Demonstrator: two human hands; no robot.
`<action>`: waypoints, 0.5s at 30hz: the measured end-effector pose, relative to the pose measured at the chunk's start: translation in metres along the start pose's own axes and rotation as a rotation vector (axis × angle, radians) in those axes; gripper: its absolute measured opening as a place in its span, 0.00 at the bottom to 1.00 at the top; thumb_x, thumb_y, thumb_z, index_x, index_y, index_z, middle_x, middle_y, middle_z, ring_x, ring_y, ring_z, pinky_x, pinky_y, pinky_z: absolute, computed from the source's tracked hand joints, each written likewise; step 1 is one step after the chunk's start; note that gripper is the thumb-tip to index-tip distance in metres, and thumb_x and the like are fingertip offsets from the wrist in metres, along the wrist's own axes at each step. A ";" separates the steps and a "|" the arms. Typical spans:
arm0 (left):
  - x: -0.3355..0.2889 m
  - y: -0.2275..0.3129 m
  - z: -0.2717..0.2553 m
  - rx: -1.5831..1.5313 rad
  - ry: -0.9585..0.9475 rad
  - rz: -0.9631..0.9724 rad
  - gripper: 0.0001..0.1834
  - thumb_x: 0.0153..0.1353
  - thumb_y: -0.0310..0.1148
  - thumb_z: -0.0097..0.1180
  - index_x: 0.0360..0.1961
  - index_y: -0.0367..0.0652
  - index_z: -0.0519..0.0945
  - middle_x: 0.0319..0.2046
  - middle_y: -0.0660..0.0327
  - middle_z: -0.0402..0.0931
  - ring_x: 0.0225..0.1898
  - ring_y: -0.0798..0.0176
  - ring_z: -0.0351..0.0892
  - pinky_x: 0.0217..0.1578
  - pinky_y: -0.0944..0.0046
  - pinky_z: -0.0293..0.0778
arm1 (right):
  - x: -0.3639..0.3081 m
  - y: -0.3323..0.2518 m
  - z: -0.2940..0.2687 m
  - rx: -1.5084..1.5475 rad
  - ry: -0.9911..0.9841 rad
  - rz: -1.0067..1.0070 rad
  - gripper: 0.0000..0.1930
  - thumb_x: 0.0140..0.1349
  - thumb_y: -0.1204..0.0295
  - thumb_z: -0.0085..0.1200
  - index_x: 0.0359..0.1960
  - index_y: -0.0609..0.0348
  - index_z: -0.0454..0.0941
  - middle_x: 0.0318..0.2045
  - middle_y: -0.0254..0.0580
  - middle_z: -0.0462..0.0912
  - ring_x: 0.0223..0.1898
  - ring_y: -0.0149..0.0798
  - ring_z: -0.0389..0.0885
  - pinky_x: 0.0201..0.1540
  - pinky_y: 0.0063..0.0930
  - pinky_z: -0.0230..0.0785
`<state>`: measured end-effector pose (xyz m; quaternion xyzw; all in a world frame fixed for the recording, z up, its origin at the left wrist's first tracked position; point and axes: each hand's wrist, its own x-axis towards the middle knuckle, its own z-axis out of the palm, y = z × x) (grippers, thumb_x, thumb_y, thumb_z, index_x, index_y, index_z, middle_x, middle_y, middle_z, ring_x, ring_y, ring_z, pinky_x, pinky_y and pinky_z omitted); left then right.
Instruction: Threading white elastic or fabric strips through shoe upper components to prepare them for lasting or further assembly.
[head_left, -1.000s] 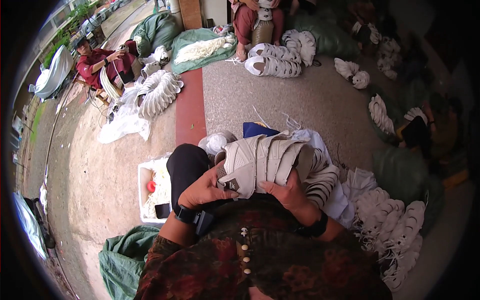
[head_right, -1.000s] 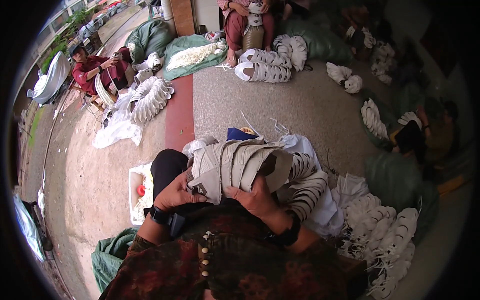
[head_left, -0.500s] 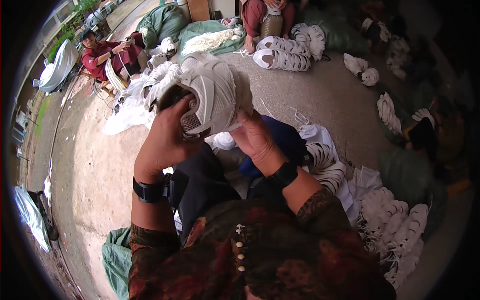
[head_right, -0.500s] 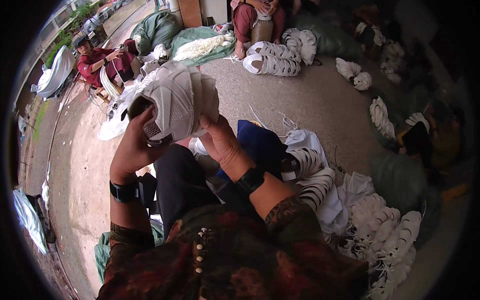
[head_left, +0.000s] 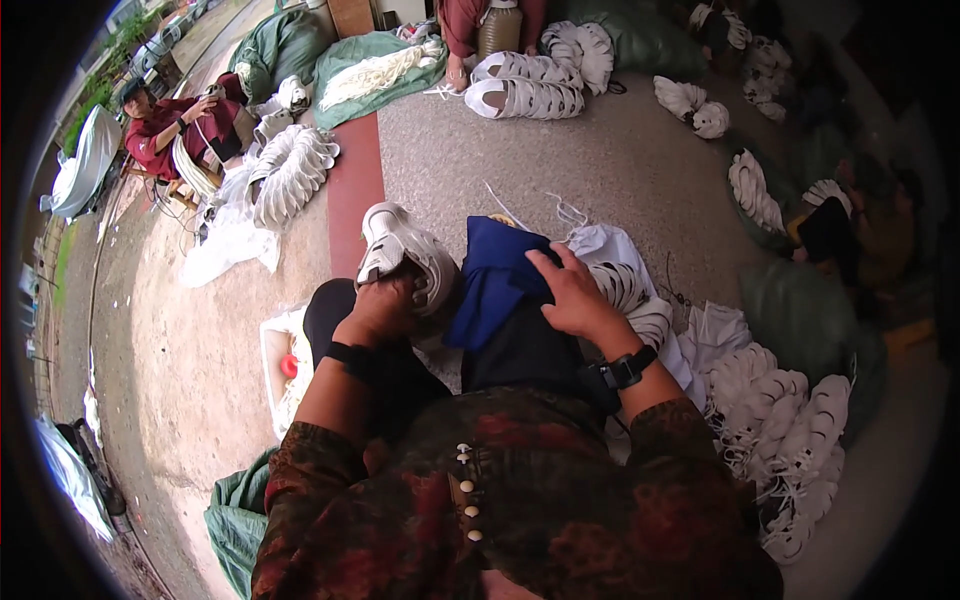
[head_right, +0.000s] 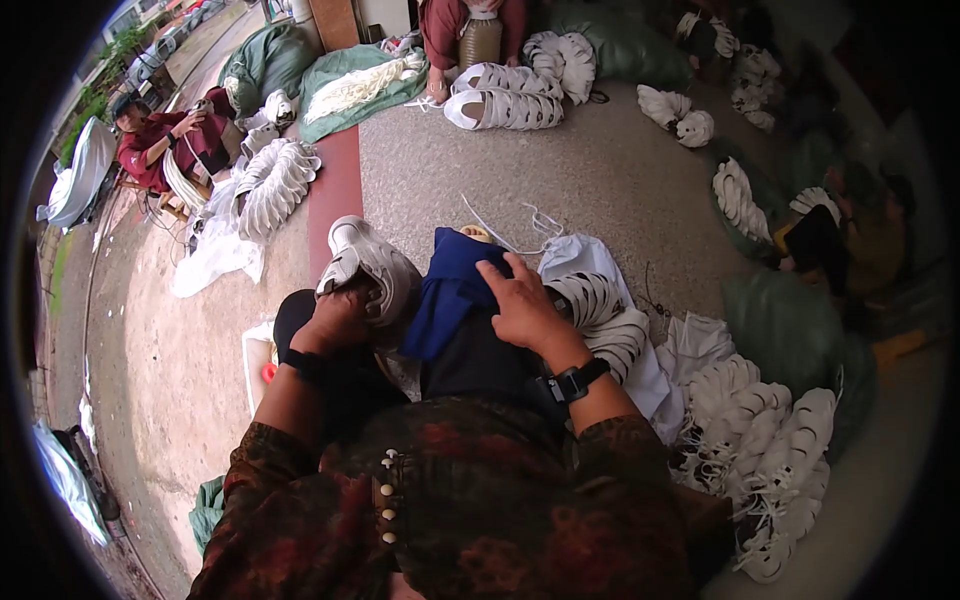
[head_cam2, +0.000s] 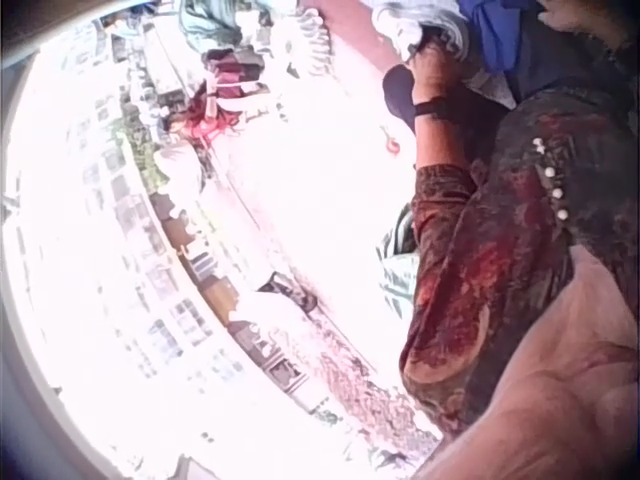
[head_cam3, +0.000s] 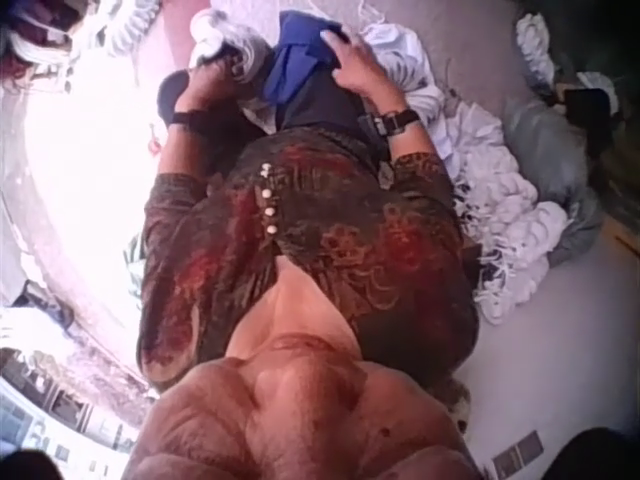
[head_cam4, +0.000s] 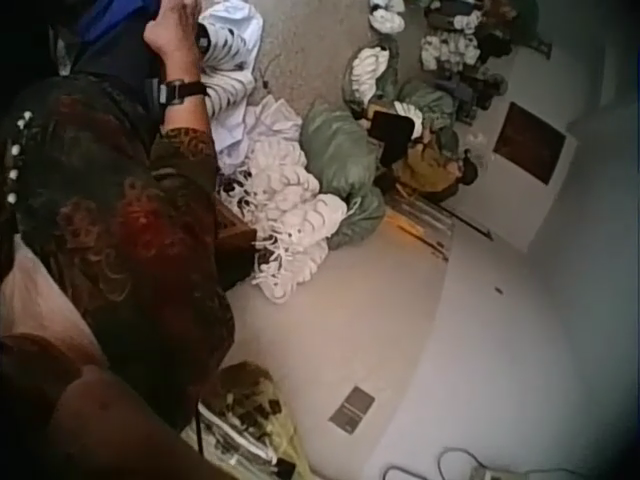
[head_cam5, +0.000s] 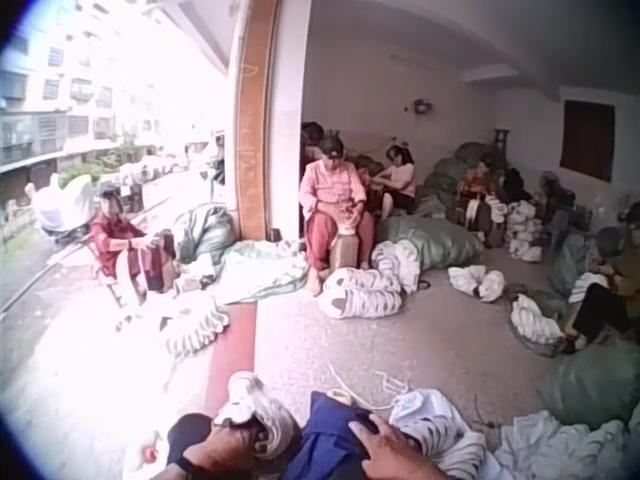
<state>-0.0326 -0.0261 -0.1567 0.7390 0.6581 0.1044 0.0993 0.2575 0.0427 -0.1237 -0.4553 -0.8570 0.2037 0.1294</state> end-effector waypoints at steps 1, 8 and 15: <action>0.001 -0.002 0.004 0.002 0.001 -0.004 0.30 0.33 0.39 0.65 0.41 0.40 0.74 0.39 0.47 0.74 0.45 0.46 0.72 0.46 0.53 0.68 | 0.006 -0.001 0.006 0.002 -0.001 -0.004 0.30 0.43 0.80 0.54 0.54 0.57 0.65 0.55 0.54 0.64 0.56 0.54 0.63 0.59 0.37 0.57; 0.000 0.002 0.004 -0.031 0.025 -0.001 0.26 0.36 0.33 0.61 0.42 0.42 0.74 0.39 0.48 0.74 0.45 0.45 0.72 0.46 0.52 0.68 | 0.040 0.027 0.027 0.142 0.429 -0.320 0.11 0.47 0.85 0.47 0.33 0.64 0.75 0.31 0.52 0.77 0.33 0.50 0.79 0.35 0.33 0.71; -0.005 0.000 0.002 -0.042 0.020 -0.012 0.28 0.37 0.33 0.61 0.44 0.40 0.73 0.41 0.46 0.74 0.46 0.45 0.71 0.47 0.53 0.67 | -0.049 -0.026 -0.083 0.372 0.076 -0.458 0.10 0.47 0.82 0.53 0.33 0.65 0.73 0.25 0.50 0.78 0.28 0.50 0.79 0.31 0.32 0.70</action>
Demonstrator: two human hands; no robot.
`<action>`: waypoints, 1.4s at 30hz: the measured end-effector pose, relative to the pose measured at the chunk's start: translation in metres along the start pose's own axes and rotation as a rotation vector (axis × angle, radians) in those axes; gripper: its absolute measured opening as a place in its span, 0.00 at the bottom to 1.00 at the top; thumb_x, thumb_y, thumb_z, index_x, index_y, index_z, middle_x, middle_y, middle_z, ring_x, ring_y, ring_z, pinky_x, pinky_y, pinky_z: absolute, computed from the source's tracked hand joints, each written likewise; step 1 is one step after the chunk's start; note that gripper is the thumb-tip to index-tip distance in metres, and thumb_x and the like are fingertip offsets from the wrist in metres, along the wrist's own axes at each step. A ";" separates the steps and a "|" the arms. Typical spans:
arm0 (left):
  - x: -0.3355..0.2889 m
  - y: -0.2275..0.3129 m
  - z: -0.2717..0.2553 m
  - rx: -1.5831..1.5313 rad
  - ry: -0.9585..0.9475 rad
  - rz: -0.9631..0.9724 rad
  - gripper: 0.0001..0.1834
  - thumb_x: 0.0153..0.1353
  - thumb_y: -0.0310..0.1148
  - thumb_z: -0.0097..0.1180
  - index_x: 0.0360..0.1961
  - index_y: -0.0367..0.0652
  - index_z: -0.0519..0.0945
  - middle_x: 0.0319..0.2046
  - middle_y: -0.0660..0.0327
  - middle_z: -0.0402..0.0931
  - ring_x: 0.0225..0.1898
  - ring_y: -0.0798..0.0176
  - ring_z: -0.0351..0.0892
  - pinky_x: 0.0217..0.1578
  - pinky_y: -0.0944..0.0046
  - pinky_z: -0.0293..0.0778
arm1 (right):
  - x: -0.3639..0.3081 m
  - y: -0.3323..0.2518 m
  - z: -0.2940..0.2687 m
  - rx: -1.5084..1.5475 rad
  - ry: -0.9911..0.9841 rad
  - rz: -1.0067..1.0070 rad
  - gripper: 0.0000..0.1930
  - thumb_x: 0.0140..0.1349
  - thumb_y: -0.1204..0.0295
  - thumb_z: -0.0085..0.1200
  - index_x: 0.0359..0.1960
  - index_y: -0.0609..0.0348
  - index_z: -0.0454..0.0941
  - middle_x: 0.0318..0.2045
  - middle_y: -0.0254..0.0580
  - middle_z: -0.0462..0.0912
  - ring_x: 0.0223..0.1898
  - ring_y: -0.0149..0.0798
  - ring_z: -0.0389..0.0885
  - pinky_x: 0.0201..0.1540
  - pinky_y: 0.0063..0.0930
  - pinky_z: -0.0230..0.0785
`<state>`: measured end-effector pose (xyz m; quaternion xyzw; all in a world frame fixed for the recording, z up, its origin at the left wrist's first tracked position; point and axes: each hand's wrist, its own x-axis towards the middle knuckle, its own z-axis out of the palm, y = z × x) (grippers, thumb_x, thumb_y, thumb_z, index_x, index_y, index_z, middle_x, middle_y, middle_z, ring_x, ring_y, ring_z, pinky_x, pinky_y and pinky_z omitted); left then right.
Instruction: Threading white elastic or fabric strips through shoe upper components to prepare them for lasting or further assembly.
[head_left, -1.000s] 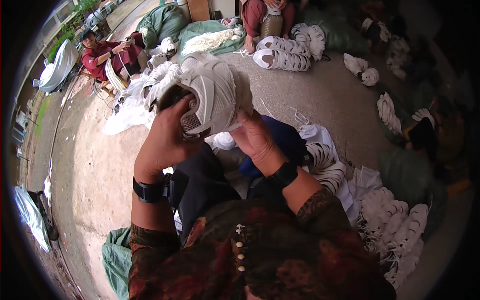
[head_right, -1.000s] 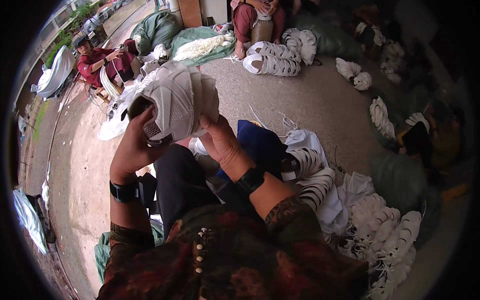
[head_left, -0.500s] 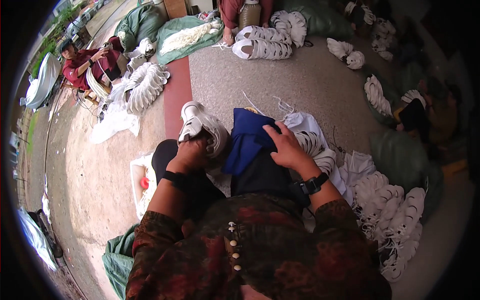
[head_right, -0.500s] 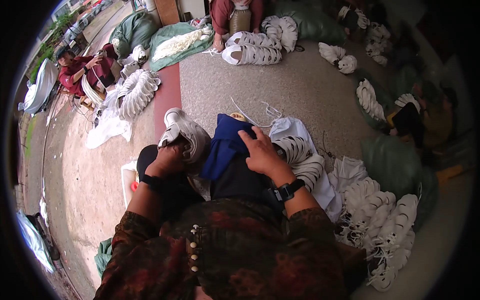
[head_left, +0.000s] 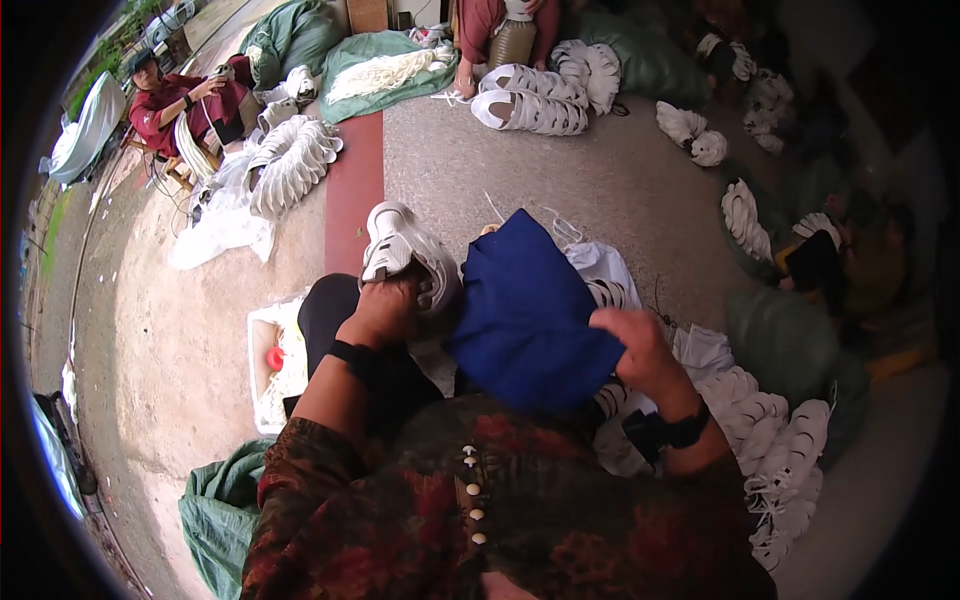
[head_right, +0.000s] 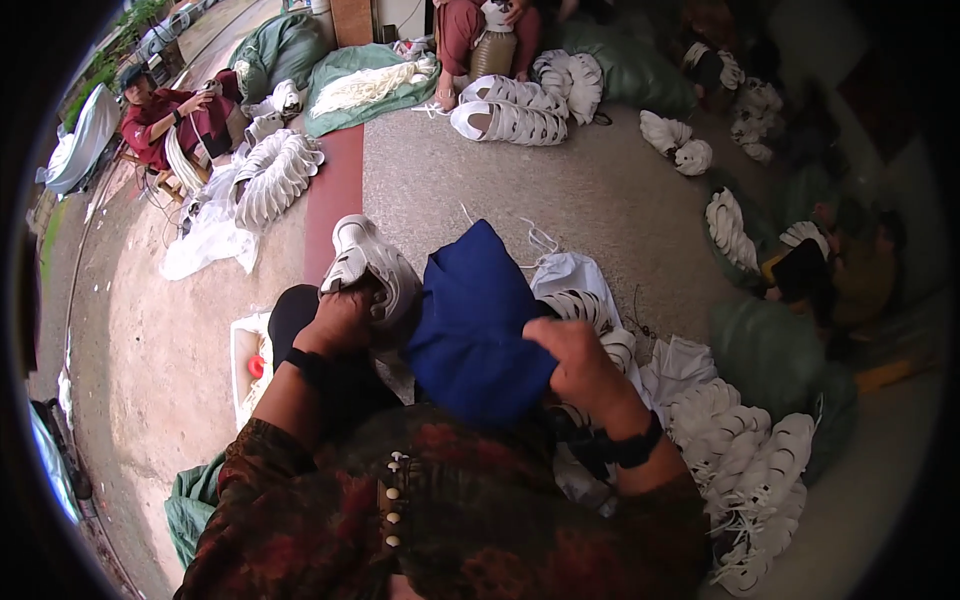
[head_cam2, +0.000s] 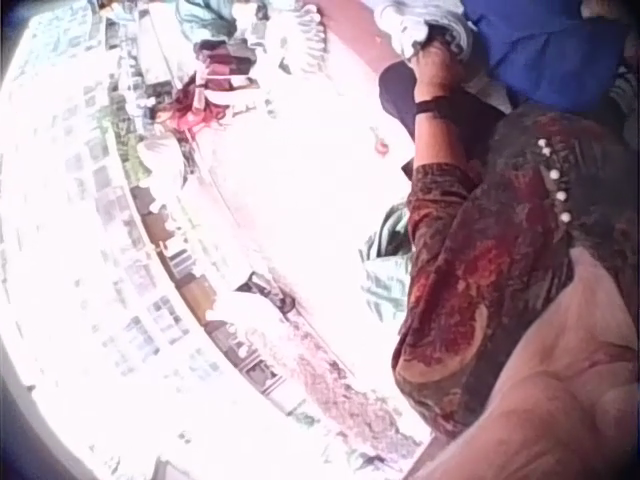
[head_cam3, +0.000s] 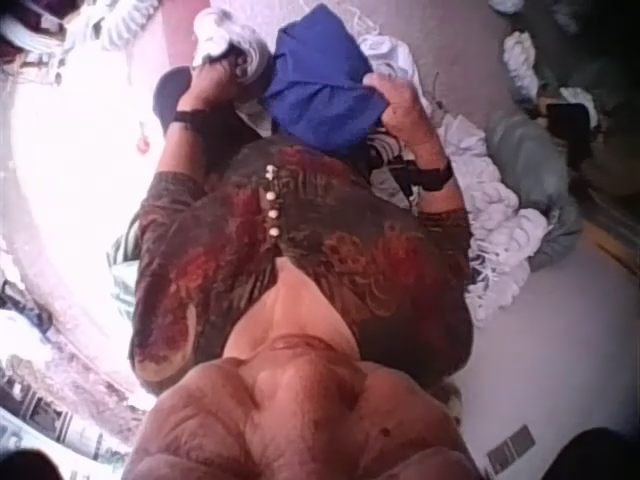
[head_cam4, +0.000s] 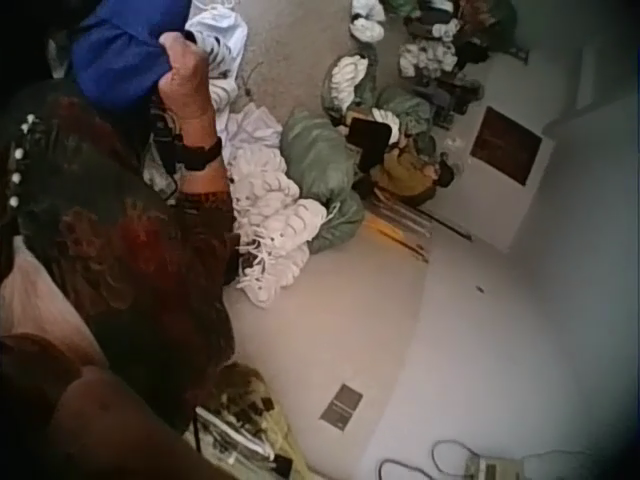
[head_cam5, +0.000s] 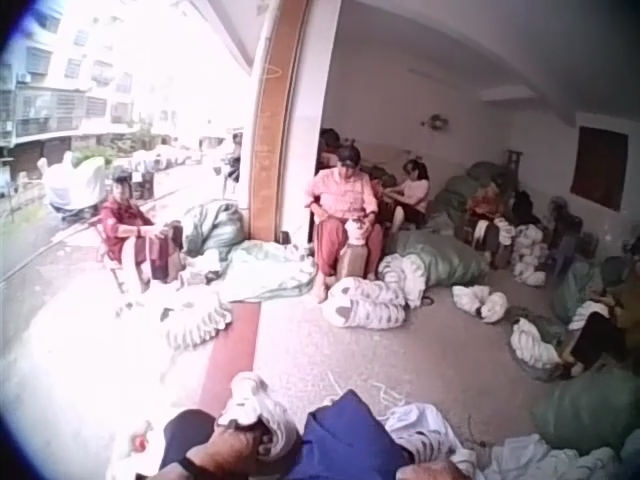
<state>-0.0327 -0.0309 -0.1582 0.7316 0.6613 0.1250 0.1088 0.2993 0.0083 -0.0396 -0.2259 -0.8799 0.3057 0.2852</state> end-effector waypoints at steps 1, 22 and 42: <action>0.000 0.003 -0.003 -0.010 0.005 0.004 0.28 0.37 0.33 0.61 0.44 0.40 0.73 0.41 0.46 0.74 0.46 0.45 0.71 0.47 0.53 0.67 | -0.013 -0.009 0.004 0.000 -0.105 -0.035 0.11 0.47 0.83 0.51 0.35 0.66 0.73 0.26 0.51 0.78 0.30 0.52 0.79 0.30 0.35 0.70; -0.007 -0.003 0.000 0.008 0.054 0.019 0.25 0.41 0.32 0.56 0.45 0.36 0.72 0.44 0.46 0.72 0.51 0.48 0.69 0.54 0.55 0.61 | -0.020 0.111 0.109 0.966 0.033 1.165 0.43 0.52 0.36 0.45 0.59 0.61 0.62 0.54 0.43 0.70 0.53 0.38 0.70 0.55 0.30 0.61; -0.035 0.016 0.028 0.258 0.263 0.222 0.21 0.52 0.31 0.45 0.47 0.35 0.72 0.45 0.49 0.71 0.50 0.51 0.70 0.50 0.54 0.65 | 0.109 0.084 0.207 -0.033 -0.102 0.341 0.28 0.56 0.69 0.47 0.56 0.75 0.55 0.55 0.70 0.60 0.57 0.63 0.60 0.60 0.41 0.53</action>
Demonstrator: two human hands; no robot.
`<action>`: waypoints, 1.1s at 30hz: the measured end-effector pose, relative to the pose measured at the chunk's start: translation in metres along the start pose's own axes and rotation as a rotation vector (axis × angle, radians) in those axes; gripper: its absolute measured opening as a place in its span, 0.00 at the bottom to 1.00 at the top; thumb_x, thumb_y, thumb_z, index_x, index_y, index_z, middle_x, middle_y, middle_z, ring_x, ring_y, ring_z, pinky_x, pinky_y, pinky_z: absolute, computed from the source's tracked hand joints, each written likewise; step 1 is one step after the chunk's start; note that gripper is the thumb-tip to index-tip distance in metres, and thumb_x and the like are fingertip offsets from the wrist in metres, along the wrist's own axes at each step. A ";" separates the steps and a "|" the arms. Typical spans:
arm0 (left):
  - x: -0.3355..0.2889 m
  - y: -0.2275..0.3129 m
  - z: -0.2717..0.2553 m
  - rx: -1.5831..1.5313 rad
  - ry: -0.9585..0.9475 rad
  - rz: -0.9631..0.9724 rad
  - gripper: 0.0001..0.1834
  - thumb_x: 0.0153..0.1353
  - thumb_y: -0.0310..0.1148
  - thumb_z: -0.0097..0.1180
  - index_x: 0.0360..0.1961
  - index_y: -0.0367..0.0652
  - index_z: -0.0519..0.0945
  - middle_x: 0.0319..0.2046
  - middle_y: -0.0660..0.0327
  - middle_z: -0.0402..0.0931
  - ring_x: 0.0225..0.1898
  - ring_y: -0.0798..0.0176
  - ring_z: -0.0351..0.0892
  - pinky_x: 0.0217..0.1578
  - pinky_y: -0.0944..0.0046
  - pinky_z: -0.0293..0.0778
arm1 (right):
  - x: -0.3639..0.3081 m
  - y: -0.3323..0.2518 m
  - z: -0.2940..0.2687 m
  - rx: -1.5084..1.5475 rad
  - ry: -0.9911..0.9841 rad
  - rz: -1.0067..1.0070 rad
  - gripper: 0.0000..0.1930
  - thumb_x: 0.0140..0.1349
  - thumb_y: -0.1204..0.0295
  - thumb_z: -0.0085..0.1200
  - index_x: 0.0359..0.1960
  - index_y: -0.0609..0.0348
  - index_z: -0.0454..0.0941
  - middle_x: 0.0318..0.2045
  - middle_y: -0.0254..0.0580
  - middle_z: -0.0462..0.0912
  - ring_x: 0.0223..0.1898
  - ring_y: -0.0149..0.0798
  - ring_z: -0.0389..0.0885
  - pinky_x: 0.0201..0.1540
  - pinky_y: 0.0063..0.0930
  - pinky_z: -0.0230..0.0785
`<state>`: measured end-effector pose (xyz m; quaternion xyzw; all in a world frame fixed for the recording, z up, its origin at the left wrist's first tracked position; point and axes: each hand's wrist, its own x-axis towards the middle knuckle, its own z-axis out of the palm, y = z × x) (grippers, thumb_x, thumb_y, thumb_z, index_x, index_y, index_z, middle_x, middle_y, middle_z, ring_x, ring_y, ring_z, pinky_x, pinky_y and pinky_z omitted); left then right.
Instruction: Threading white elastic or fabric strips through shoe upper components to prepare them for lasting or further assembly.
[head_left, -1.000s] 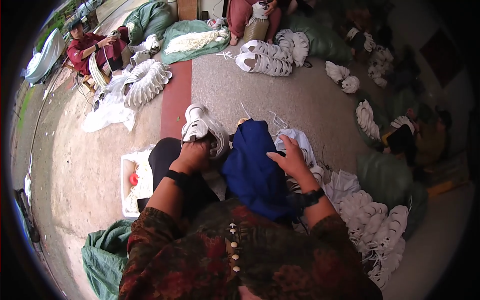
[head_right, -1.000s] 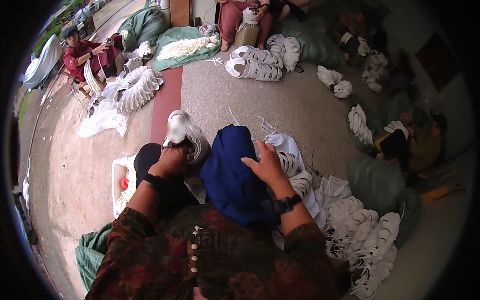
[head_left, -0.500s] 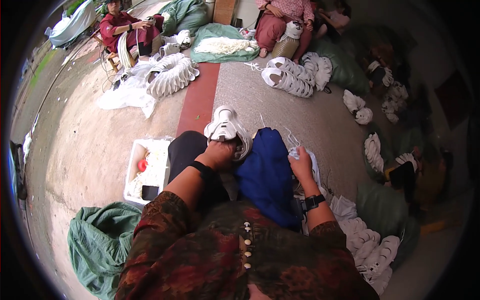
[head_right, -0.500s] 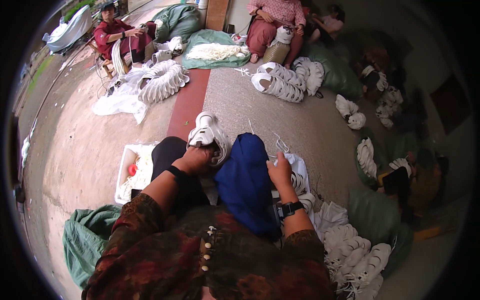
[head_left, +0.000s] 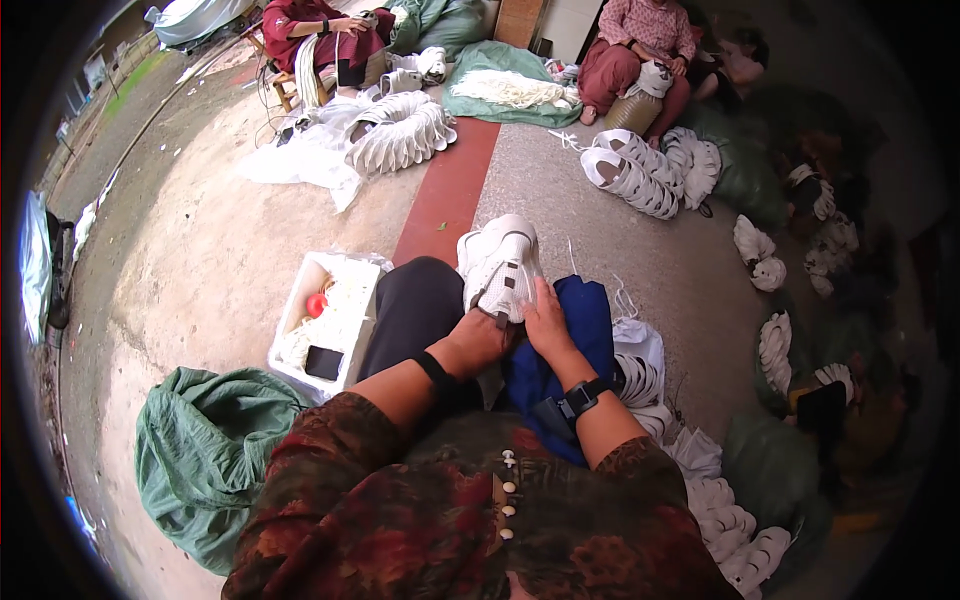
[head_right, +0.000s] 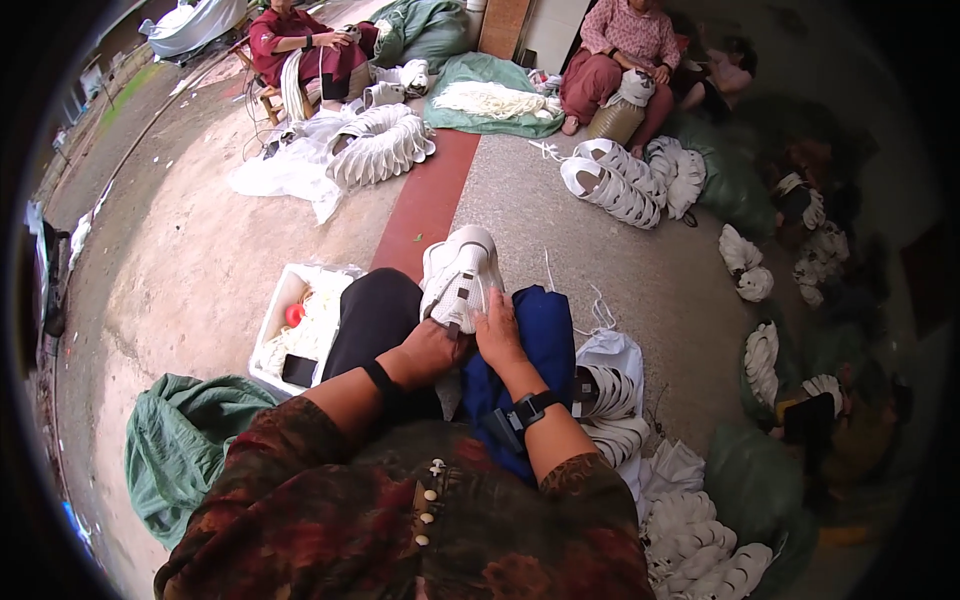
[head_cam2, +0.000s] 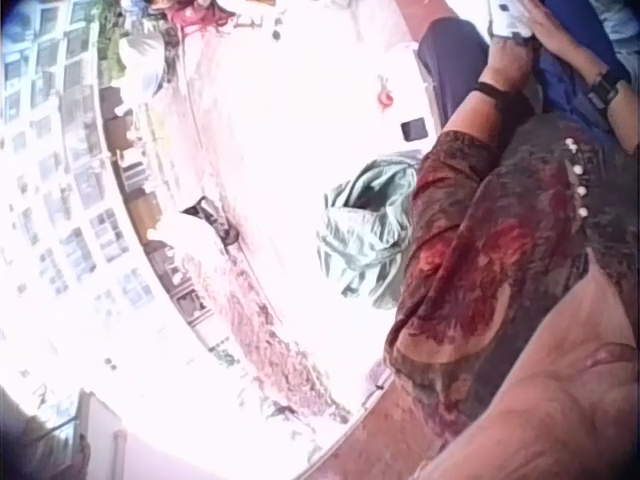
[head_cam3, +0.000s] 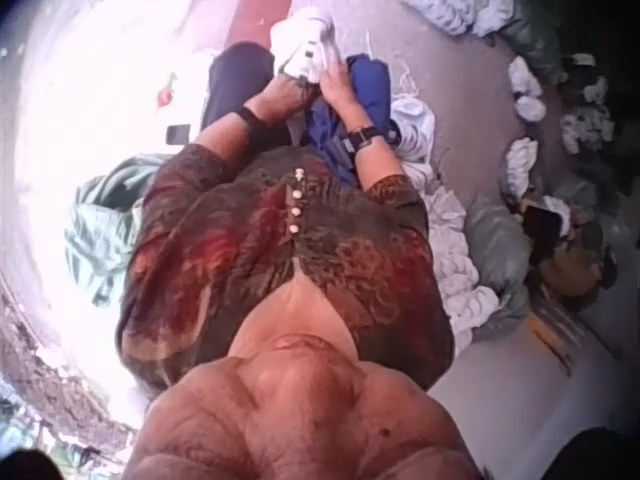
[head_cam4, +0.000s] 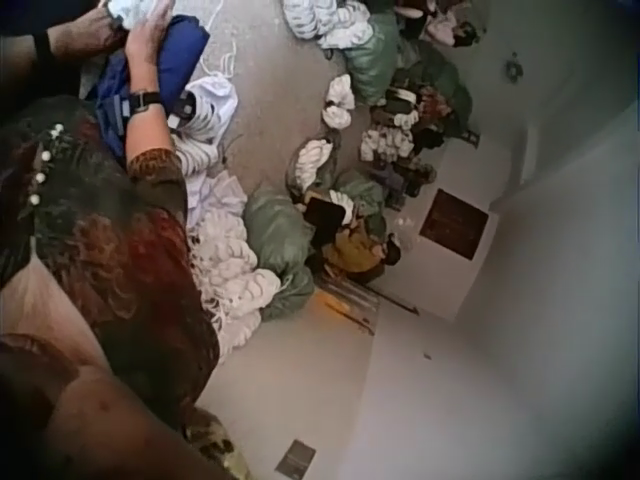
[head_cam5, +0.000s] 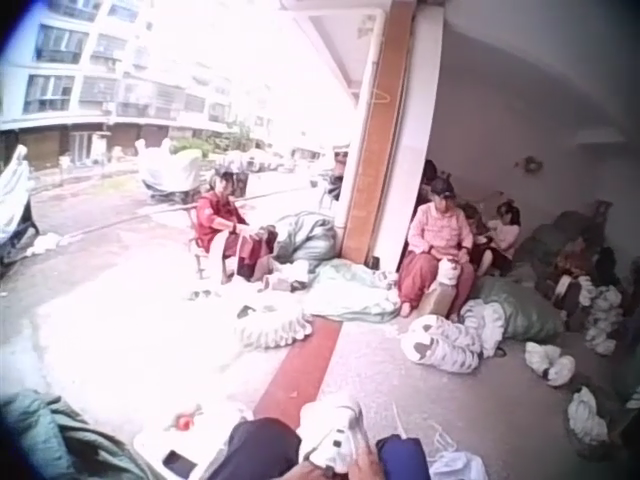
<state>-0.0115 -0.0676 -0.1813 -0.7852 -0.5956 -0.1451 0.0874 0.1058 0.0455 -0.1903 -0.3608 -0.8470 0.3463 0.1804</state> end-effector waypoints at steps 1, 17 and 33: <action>-0.004 0.001 -0.012 -0.085 -0.204 0.026 0.19 0.52 0.31 0.45 0.45 0.35 0.73 0.42 0.50 0.72 0.46 0.52 0.72 0.45 0.57 0.69 | 0.001 0.003 -0.002 0.039 -0.013 0.020 0.28 0.55 0.72 0.47 0.56 0.75 0.56 0.54 0.70 0.60 0.57 0.62 0.60 0.59 0.41 0.54; 0.011 -0.006 0.020 -0.238 0.212 -0.595 0.27 0.50 0.27 0.48 0.52 0.28 0.63 0.53 0.38 0.62 0.56 0.40 0.61 0.56 0.52 0.59 | -0.001 -0.010 0.023 0.107 -0.031 0.181 0.38 0.42 0.86 0.45 0.60 0.75 0.45 0.58 0.70 0.50 0.62 0.63 0.49 0.64 0.40 0.43; -0.010 -0.024 -0.026 -0.472 0.023 -0.483 0.23 0.49 0.26 0.48 0.49 0.31 0.68 0.48 0.42 0.67 0.51 0.44 0.68 0.54 0.57 0.63 | -0.010 -0.056 -0.045 -0.398 -0.334 -0.114 0.28 0.46 0.81 0.48 0.53 0.73 0.60 0.54 0.65 0.64 0.56 0.59 0.61 0.61 0.42 0.51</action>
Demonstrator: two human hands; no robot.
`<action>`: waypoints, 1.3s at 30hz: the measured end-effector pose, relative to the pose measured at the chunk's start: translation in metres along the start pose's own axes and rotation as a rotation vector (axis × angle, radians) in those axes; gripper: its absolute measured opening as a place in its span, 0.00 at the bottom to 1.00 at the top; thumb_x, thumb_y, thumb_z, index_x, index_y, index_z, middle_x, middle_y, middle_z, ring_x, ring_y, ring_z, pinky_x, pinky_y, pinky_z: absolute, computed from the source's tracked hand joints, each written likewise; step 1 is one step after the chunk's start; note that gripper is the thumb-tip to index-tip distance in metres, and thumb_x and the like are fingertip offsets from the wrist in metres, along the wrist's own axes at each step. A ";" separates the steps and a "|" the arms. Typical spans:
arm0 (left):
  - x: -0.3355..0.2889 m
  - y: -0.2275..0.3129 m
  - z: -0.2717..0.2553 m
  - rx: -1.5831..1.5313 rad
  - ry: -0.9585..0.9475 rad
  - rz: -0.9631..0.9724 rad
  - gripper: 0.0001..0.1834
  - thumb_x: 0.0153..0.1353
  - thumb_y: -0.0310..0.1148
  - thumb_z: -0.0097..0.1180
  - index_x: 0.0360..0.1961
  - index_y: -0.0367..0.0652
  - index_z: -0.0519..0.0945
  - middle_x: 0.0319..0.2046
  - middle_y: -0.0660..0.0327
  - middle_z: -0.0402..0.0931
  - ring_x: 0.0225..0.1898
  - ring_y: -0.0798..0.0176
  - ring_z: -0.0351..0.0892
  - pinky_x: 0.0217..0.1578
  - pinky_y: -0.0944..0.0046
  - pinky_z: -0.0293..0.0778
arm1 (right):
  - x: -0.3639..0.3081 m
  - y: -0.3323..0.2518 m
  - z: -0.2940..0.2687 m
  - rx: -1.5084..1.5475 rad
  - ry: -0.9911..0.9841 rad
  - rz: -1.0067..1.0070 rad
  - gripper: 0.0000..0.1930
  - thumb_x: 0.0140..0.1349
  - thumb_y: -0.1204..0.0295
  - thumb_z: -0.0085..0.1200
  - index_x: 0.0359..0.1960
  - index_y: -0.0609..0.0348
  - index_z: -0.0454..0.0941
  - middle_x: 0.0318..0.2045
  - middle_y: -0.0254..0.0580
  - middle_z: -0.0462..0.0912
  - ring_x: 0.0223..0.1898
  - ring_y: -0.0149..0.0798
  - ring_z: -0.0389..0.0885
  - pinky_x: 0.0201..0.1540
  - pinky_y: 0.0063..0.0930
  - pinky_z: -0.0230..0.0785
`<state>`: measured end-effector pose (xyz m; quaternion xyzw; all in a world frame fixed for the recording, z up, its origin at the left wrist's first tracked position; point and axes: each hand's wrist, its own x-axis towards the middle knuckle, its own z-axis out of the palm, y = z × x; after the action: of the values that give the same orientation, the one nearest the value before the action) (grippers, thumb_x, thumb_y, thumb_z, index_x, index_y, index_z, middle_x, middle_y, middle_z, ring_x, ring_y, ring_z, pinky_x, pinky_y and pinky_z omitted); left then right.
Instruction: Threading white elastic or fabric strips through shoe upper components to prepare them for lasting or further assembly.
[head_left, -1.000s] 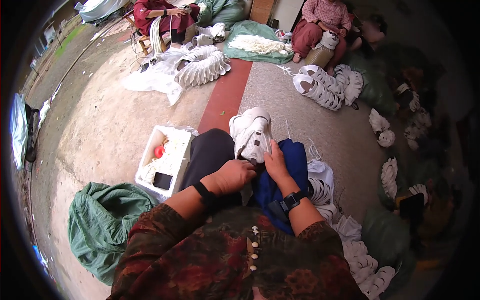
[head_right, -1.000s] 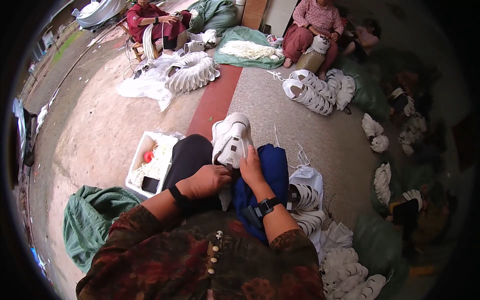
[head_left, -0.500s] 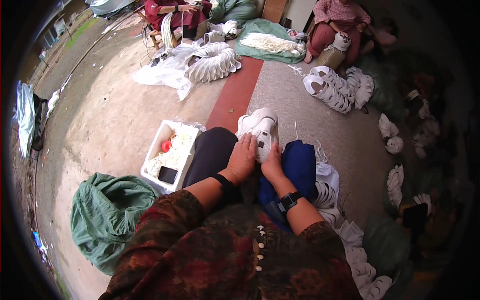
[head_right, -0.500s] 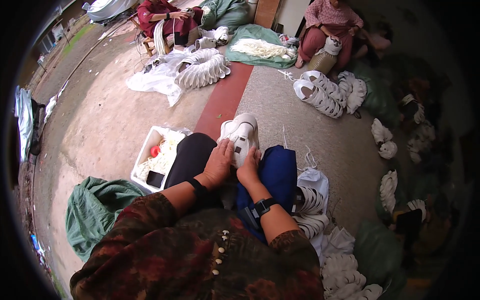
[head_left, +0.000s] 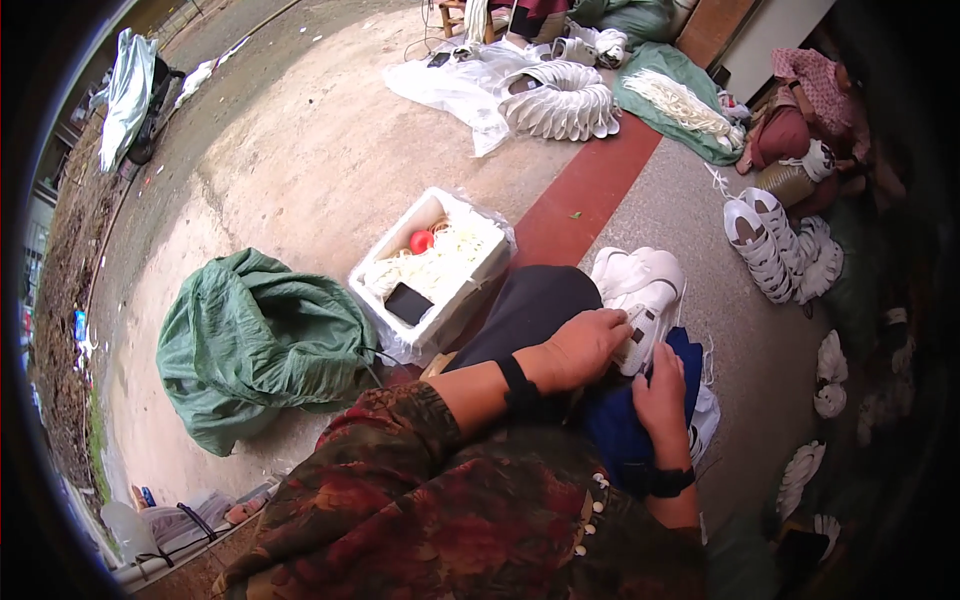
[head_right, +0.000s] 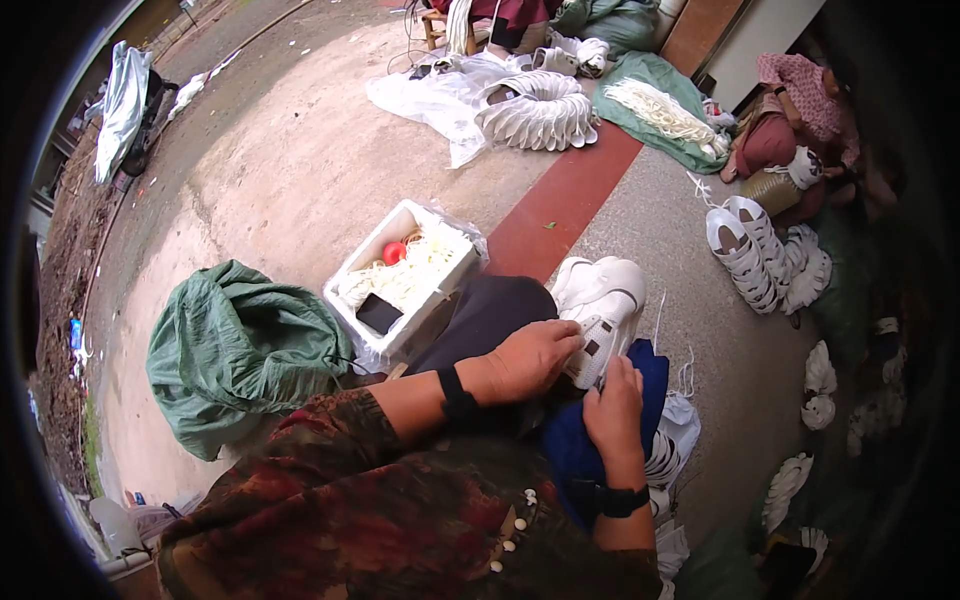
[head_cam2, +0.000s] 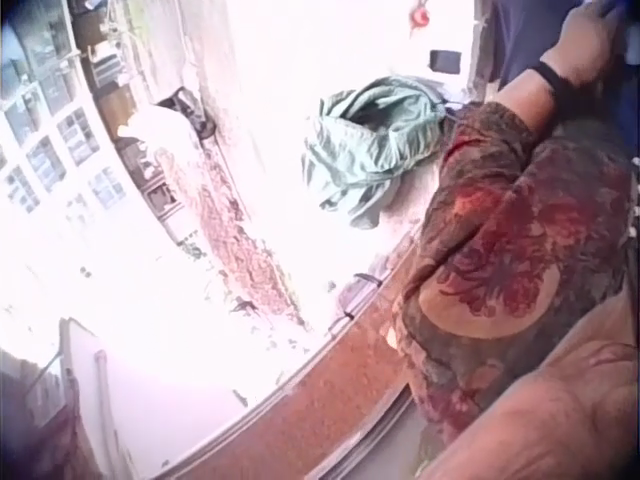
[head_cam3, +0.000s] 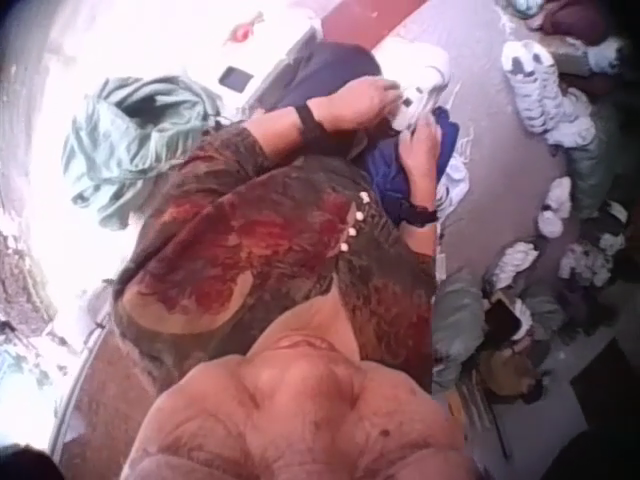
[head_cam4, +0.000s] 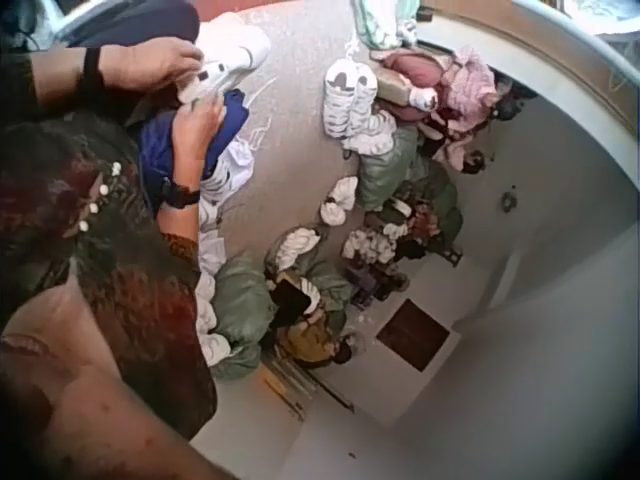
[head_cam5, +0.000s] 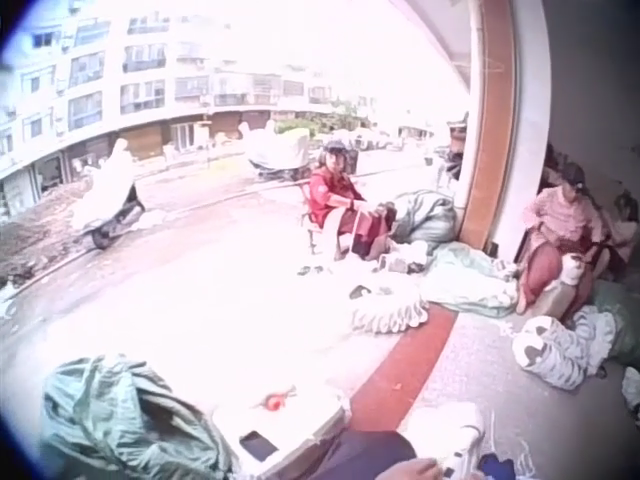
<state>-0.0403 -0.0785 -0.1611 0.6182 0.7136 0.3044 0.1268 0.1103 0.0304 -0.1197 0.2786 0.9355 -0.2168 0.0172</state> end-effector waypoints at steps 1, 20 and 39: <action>-0.004 -0.010 -0.009 -0.122 0.187 -0.011 0.22 0.46 0.23 0.49 0.47 0.34 0.70 0.47 0.44 0.68 0.50 0.45 0.68 0.53 0.57 0.65 | -0.005 0.017 0.000 0.039 0.123 -0.012 0.24 0.47 0.81 0.49 0.50 0.71 0.64 0.51 0.62 0.67 0.54 0.58 0.65 0.59 0.42 0.53; -0.079 -0.332 0.072 -0.174 0.077 -0.938 0.23 0.45 0.25 0.48 0.46 0.38 0.75 0.56 0.41 0.62 0.58 0.46 0.62 0.59 0.61 0.58 | 0.007 0.095 0.019 0.343 0.375 0.376 0.16 0.53 0.77 0.44 0.44 0.70 0.69 0.42 0.54 0.73 0.47 0.50 0.70 0.53 0.36 0.58; -0.040 -0.158 -0.032 -0.906 0.313 -0.560 0.06 0.58 0.25 0.50 0.36 0.36 0.76 0.30 0.68 0.74 0.34 0.76 0.70 0.37 0.74 0.68 | 0.006 0.072 0.011 0.222 0.371 0.230 0.18 0.52 0.76 0.48 0.46 0.68 0.68 0.46 0.56 0.70 0.49 0.53 0.68 0.55 0.38 0.57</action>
<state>-0.1771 -0.1333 -0.2371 0.2360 0.6587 0.6237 0.3484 0.1427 0.0829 -0.1590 0.4185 0.8553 -0.2599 -0.1608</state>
